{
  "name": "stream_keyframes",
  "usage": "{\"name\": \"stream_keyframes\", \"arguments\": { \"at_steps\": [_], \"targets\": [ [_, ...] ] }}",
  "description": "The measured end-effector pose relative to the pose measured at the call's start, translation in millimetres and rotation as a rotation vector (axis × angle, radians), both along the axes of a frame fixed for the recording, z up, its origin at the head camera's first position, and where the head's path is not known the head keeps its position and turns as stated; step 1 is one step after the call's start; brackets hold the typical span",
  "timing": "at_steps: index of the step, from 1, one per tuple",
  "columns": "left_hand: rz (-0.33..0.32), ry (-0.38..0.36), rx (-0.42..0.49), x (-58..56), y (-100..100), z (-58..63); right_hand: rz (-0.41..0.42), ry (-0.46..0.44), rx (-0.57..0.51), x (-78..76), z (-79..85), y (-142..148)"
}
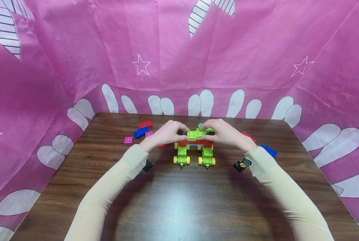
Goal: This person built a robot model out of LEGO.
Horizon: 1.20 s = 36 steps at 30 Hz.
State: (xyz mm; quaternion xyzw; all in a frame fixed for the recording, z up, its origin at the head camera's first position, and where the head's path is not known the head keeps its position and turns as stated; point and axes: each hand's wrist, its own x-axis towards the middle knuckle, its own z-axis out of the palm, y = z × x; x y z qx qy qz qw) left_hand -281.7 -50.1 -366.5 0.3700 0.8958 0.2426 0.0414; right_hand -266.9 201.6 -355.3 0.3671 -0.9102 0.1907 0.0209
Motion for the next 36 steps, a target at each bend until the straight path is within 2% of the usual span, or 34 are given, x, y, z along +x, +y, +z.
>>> {"name": "stream_keyframes", "arguments": {
  "at_steps": [27, 36],
  "targets": [
    [0.021, -0.022, -0.005, 1.2, -0.1, 1.3, 0.044, -0.009, -0.028, -1.5, -0.6, -1.9],
    [0.005, -0.005, -0.001, 1.0, 0.5, 1.2, 0.047, 0.014, -0.019, -1.8, 0.2, -3.0]
  ]
}}
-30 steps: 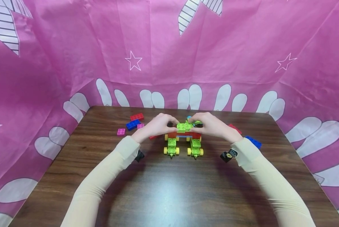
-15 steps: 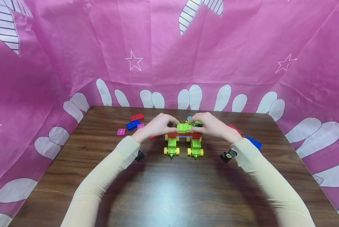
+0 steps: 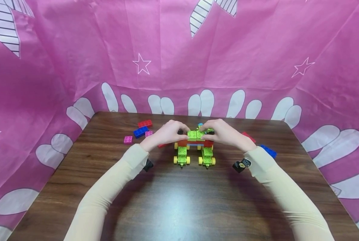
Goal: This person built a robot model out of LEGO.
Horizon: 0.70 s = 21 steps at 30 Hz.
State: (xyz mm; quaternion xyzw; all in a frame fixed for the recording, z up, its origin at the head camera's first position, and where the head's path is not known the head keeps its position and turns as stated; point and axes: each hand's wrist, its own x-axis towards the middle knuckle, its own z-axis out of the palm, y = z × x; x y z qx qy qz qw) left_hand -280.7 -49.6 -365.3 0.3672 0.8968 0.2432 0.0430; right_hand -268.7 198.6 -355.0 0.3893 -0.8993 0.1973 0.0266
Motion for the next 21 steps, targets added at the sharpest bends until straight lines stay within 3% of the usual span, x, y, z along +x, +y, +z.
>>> {"name": "stream_keyframes", "arguments": {
  "at_steps": [13, 21],
  "targets": [
    [-0.02, 0.01, -0.006, 0.5, 1, 0.6, 0.047, 0.099, 0.109, -1.0, 5.6, -6],
    [-0.016, 0.008, -0.012, 0.5, 0, 1.0, 0.067, 0.097, 0.16, -2.2, 11.0, -8]
  ]
}}
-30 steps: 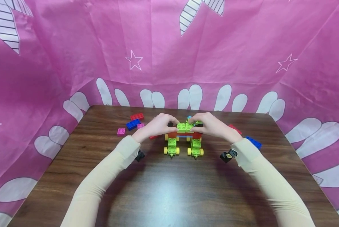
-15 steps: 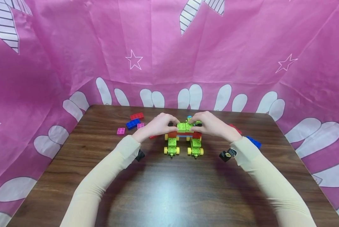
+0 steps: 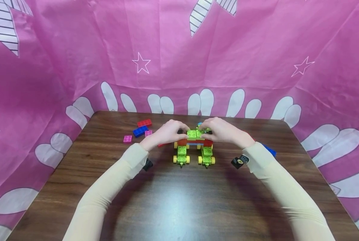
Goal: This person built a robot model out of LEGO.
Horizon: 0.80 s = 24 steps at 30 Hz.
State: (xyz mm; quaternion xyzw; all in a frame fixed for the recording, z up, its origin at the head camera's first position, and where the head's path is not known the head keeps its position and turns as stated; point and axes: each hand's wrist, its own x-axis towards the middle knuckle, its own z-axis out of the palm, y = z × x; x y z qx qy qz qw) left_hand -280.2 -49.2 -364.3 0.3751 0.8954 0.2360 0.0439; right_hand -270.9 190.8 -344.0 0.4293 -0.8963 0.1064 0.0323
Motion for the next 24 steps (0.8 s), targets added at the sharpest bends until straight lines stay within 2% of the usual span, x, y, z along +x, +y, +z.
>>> {"name": "stream_keyframes", "arguments": {
  "at_steps": [10, 20, 24],
  "targets": [
    [0.012, -0.007, -0.002, 0.8, -0.8, -0.6, -0.009, 0.024, 0.043, 1.4, 1.2, -3.1],
    [-0.001, -0.008, 0.004, 2.6, -1.0, 0.7, -0.026, 0.042, 0.015, 5.6, -2.7, -4.0],
    [-0.006, 0.003, 0.001, 3.2, -0.8, 1.7, -0.001, 0.071, 0.025, 4.4, -2.7, -4.1]
  ]
}}
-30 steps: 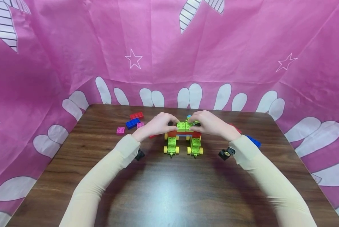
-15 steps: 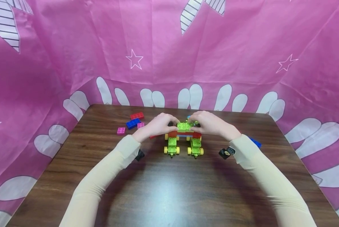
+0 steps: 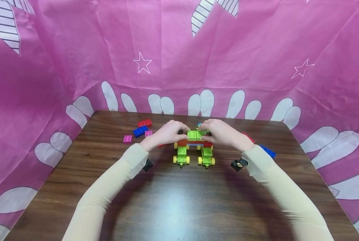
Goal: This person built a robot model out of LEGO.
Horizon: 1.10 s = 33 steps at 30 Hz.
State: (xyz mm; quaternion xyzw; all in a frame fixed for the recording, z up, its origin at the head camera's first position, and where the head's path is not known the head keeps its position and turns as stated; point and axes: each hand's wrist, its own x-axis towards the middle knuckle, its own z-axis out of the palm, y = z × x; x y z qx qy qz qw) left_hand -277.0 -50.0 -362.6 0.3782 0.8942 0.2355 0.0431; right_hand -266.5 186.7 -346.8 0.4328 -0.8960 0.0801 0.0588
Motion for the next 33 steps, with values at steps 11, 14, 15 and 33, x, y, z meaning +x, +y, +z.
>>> {"name": "stream_keyframes", "arguments": {
  "at_steps": [11, 14, 15, 33],
  "targets": [
    [-0.001, 0.018, -0.014, -0.9, -0.9, -1.3, 0.021, -0.045, -0.007, -2.6, 4.6, 1.4],
    [-0.002, 0.011, -0.013, -0.3, -1.0, -1.3, -0.002, -0.072, -0.013, -1.3, 3.9, 3.4],
    [-0.002, 0.009, -0.014, -0.2, -1.0, -1.4, -0.007, -0.078, -0.015, -1.1, 3.7, 4.0],
    [-0.004, -0.002, -0.015, -1.3, -1.1, -1.0, 0.023, -0.015, 0.051, 1.6, 9.4, -2.7]
  ]
}}
